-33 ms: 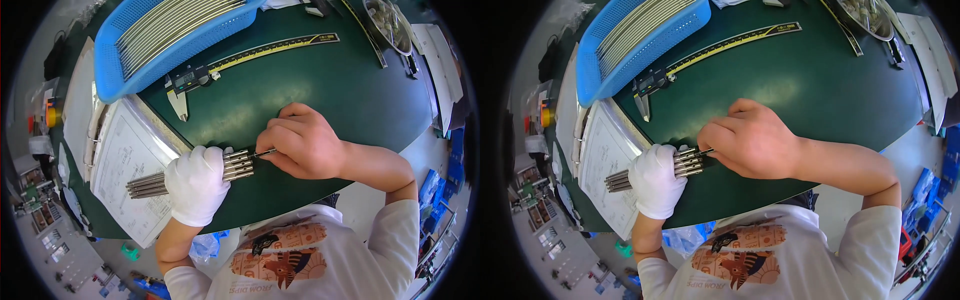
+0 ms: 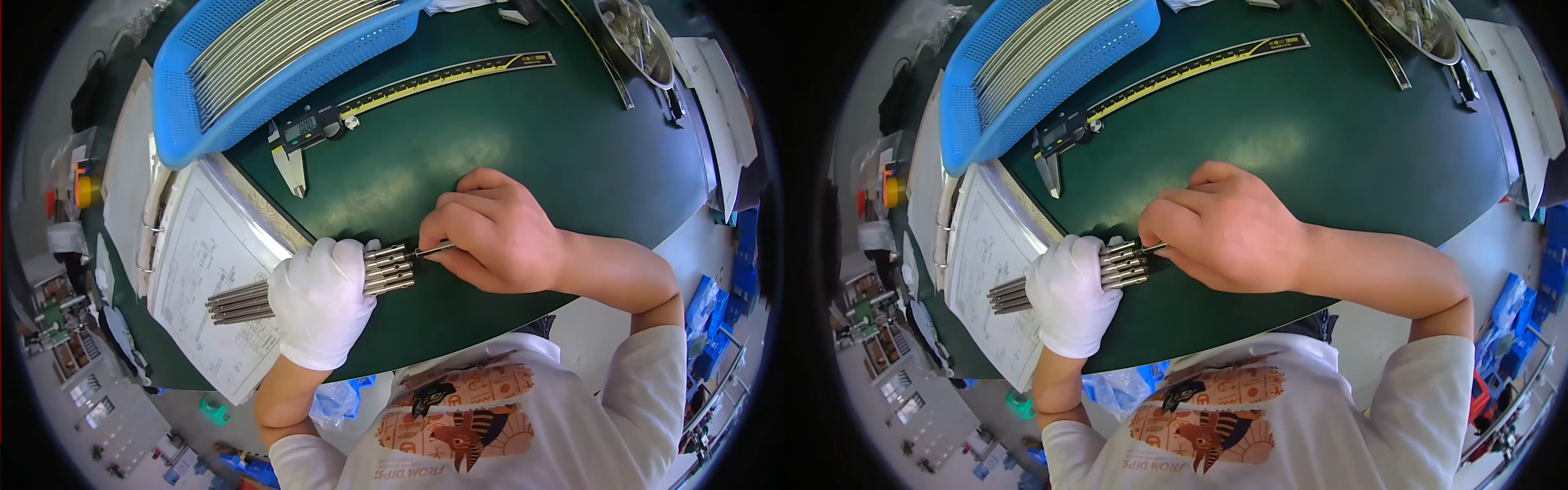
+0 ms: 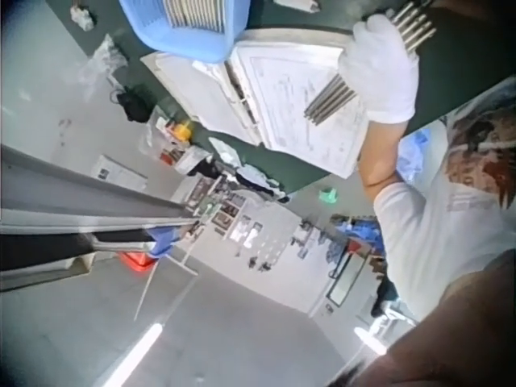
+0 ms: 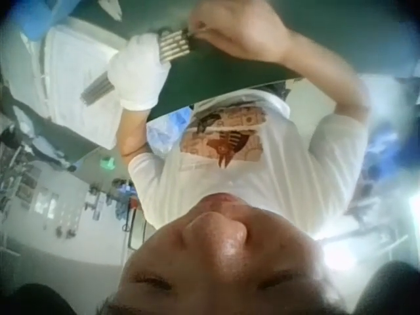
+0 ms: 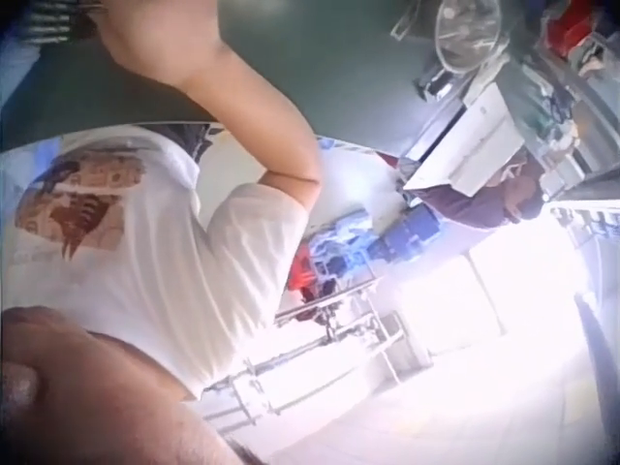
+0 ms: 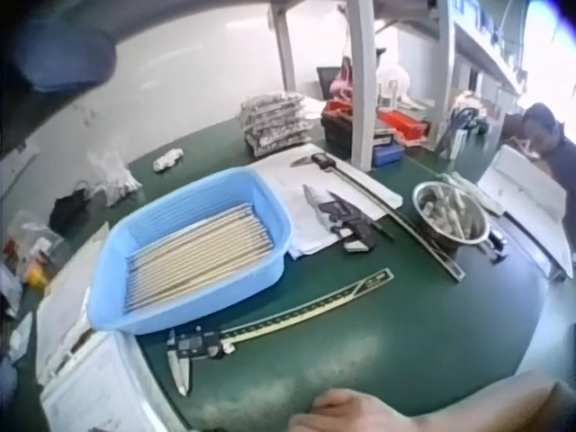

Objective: Inspecting and measuring metal rods using a digital caliper at a manufacturing workbench.

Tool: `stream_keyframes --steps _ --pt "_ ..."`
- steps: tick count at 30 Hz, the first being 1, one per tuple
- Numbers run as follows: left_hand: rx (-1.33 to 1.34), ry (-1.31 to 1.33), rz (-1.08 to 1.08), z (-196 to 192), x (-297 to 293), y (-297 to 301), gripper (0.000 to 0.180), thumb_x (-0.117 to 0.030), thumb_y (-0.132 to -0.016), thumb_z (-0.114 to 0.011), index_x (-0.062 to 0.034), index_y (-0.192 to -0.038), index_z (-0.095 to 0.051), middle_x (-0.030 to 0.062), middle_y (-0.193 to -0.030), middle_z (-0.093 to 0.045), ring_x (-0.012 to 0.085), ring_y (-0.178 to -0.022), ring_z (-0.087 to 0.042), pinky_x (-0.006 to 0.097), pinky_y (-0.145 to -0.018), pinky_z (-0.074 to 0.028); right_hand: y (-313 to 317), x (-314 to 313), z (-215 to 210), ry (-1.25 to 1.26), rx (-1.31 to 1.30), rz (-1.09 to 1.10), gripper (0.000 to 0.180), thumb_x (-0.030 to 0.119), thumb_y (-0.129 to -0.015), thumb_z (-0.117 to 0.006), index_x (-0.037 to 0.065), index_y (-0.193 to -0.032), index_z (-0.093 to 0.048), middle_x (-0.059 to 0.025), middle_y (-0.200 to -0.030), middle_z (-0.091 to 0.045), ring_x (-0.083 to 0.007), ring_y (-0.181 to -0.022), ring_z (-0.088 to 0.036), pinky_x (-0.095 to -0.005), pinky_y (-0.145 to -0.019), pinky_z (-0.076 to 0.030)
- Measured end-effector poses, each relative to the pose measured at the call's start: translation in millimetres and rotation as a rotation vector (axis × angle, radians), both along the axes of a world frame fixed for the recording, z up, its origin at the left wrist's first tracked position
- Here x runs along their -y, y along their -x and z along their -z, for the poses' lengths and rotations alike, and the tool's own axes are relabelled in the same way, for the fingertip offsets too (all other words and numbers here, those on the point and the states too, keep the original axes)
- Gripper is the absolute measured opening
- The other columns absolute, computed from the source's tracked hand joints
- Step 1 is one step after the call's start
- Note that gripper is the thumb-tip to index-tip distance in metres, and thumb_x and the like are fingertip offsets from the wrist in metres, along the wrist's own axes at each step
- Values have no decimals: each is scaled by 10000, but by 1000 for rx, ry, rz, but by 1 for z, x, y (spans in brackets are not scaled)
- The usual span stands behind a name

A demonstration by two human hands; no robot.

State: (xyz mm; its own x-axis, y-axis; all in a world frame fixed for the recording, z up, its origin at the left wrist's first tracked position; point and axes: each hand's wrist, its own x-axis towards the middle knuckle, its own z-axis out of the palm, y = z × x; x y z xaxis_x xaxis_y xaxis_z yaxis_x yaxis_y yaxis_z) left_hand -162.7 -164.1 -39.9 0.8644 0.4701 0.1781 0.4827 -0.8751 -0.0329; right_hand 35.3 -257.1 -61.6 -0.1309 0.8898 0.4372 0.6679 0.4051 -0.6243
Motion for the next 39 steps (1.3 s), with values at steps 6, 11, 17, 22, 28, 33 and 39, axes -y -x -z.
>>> stream_keyframes --steps 6,11,17,22,28,33,39 --pt "-13 14 5 -1 -2 0 262 -247 -780 -690 -115 -699 -478 38 -594 -467 241 -511 -506 391 -468 -372 -3 2 -6 199 118 -67 220 130 -736 -709 87 -901 -569 -6 -775 -608 -203 -651 -572 -362 -724 -446" --pt "-2 20 8 1 -2 -1 259 -251 -770 -702 -113 -707 -491 37 -592 -474 243 -508 -505 393 -462 -370 2 0 5 5 -12 34 199 210 -774 -693 108 -876 -555 0 -709 -570 -202 -641 -573 -348 -763 -428" --pt "0 33 14 -1 -3 0 255 -253 -764 -710 -120 -714 -499 33 -592 -468 241 -505 -500 389 -460 -366 -2 3 -6 135 72 -2 222 147 -750 -717 88 -910 -575 -1 -777 -616 -193 -637 -577 -372 -787 -441" --pt "-2 15 13 0 -2 -1 257 -259 -766 -710 -121 -716 -499 32 -596 -464 240 -506 -495 388 -461 -364 -3 4 -1 88 31 -18 208 133 -750 -713 91 -903 -577 3 -774 -623 -184 -631 -584 -363 -777 -439" --pt "-1 -2 8 1 -2 -2 259 -260 -768 -708 -118 -715 -498 32 -598 -462 240 -515 -495 390 -468 -362 -6 2 0 22 -70 0 209 85 -722 -689 106 -889 -566 23 -758 -616 -174 -636 -591 -354 -765 -438" --pt "6 -3 3 1 -1 -2 261 -259 -771 -705 -117 -711 -495 32 -600 -463 240 -520 -496 392 -474 -362 -1 3 2 26 -103 -41 228 92 -708 -683 115 -899 -561 32 -754 -607 -173 -650 -592 -347 -759 -435" --pt "-2 -11 -3 0 -1 -2 261 -258 -774 -702 -116 -713 -492 34 -606 -466 242 -519 -495 392 -477 -364 -1 2 3 4 -84 -39 212 135 -720 -703 108 -879 -565 10 -710 -592 -180 -625 -583 -350 -757 -434"
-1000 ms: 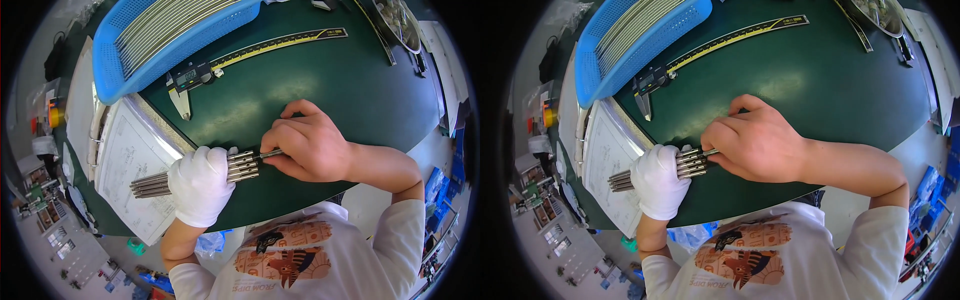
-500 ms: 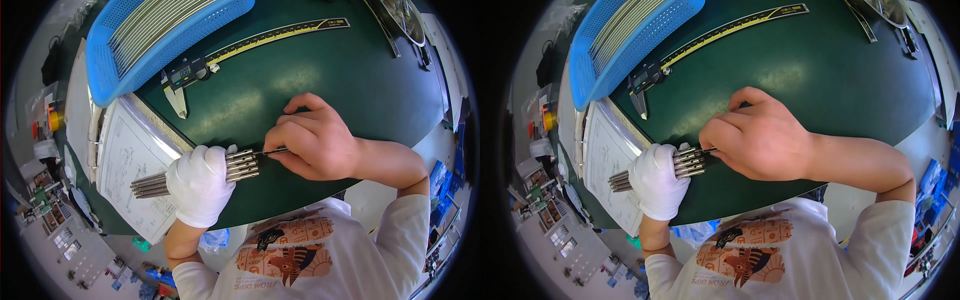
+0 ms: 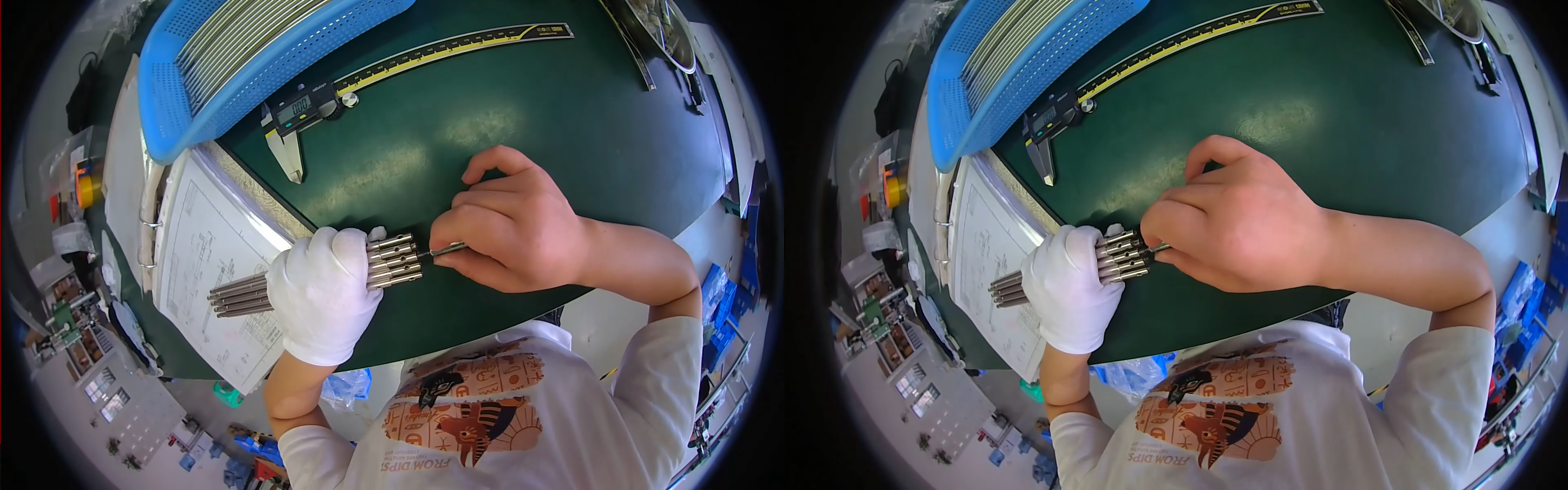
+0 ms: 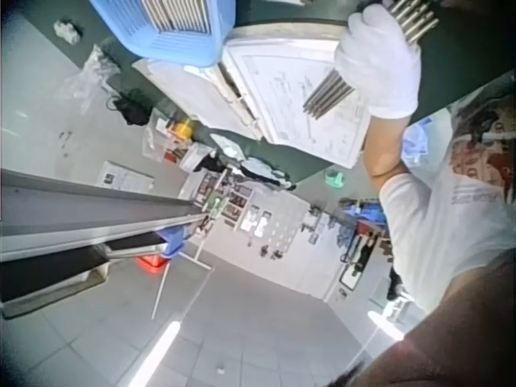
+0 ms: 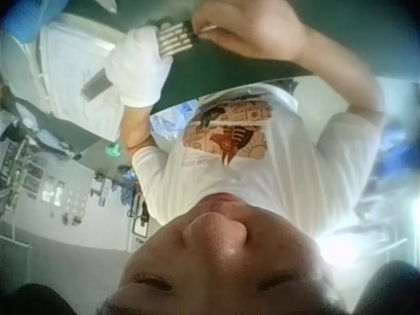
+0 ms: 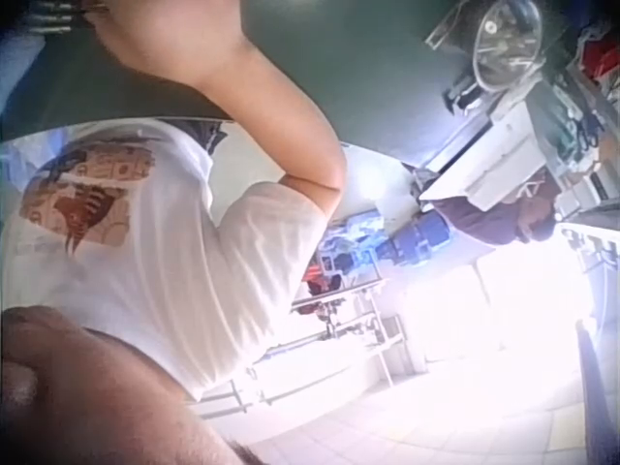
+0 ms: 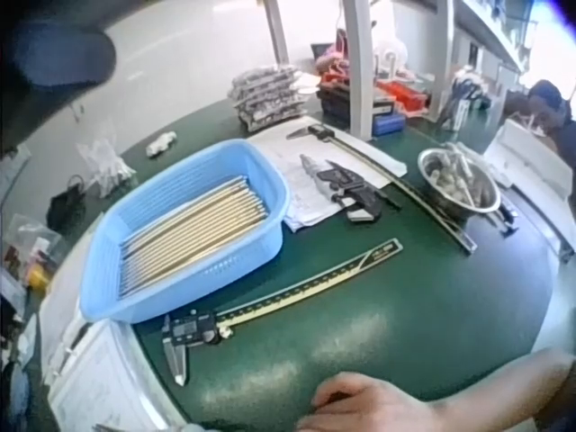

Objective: Inspecting and measuring metal rods using a digital caliper at a manufacturing workbench.

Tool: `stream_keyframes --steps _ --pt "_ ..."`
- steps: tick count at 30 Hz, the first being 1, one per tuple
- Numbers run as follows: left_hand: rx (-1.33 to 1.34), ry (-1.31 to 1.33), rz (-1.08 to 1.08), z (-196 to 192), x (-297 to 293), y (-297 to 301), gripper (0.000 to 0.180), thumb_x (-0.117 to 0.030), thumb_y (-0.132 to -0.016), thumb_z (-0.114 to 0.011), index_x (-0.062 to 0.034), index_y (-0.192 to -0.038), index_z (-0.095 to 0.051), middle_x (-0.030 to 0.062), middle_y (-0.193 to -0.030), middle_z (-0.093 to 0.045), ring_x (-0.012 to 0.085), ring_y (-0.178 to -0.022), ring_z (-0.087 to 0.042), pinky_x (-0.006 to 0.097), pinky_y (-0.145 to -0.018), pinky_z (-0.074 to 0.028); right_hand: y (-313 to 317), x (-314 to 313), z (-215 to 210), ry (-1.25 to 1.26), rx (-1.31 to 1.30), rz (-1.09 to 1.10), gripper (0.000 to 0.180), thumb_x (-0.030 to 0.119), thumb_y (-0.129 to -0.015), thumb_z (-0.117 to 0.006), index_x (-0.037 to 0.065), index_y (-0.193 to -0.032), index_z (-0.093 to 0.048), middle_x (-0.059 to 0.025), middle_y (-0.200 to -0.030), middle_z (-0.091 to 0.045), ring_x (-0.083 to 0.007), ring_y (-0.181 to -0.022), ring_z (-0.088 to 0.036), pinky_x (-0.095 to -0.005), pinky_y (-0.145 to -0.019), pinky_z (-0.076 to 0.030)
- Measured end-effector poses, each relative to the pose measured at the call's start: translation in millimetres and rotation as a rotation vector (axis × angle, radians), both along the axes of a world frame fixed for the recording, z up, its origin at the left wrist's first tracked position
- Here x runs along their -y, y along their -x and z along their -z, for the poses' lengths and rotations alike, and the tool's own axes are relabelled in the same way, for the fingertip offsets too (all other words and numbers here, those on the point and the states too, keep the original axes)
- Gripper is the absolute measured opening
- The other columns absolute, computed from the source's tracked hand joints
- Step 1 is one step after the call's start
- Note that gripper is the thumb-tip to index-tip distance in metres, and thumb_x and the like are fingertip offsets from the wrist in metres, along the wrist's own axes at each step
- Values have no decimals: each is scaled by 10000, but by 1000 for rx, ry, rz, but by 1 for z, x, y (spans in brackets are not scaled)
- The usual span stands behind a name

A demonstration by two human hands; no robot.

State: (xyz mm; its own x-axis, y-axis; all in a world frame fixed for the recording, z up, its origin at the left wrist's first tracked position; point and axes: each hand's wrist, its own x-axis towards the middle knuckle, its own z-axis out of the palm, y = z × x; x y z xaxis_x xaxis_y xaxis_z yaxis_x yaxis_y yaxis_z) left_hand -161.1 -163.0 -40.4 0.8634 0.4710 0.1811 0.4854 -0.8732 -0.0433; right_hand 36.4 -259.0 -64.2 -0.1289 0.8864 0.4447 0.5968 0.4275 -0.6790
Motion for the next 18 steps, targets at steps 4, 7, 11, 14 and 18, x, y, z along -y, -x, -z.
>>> stream_keyframes --steps 4,7,11,14,18 --pt "-8 25 1 -1 0 -1 266 -261 -776 -699 -116 -710 -486 35 -608 -468 242 -522 -499 393 -476 -364 -1 3 2 -1 85 -6 193 173 -739 -714 99 -845 -571 -14 -654 -560 -197 -591 -564 -349 -758 -435" --pt "-9 25 5 -1 -1 0 269 -263 -776 -699 -115 -708 -484 36 -603 -467 241 -518 -500 392 -471 -364 0 2 3 41 143 -29 191 187 -749 -723 90 -839 -585 -13 -643 -561 -196 -569 -554 -360 -759 -445" --pt "-9 22 -2 1 0 0 272 -264 -777 -698 -114 -707 -482 38 -589 -462 238 -498 -496 384 -462 -370 3 -3 -5 39 38 46 197 200 -736 -744 88 -811 -601 -17 -652 -573 -205 -555 -549 -383 -772 -454" --pt "-3 13 13 0 -1 0 271 -262 -779 -695 -113 -703 -482 37 -585 -460 237 -490 -496 377 -461 -375 -7 -1 -12 66 51 38 200 195 -721 -756 91 -780 -596 -23 -653 -569 -212 -550 -546 -394 -778 -454" --pt "8 13 6 -1 -1 1 267 -259 -777 -697 -110 -700 -488 39 -589 -464 236 -495 -500 377 -459 -378 -17 1 -13 -48 215 -44 265 215 -710 -727 80 -833 -535 -44 -703 -532 -236 -577 -551 -392 -799 -444"
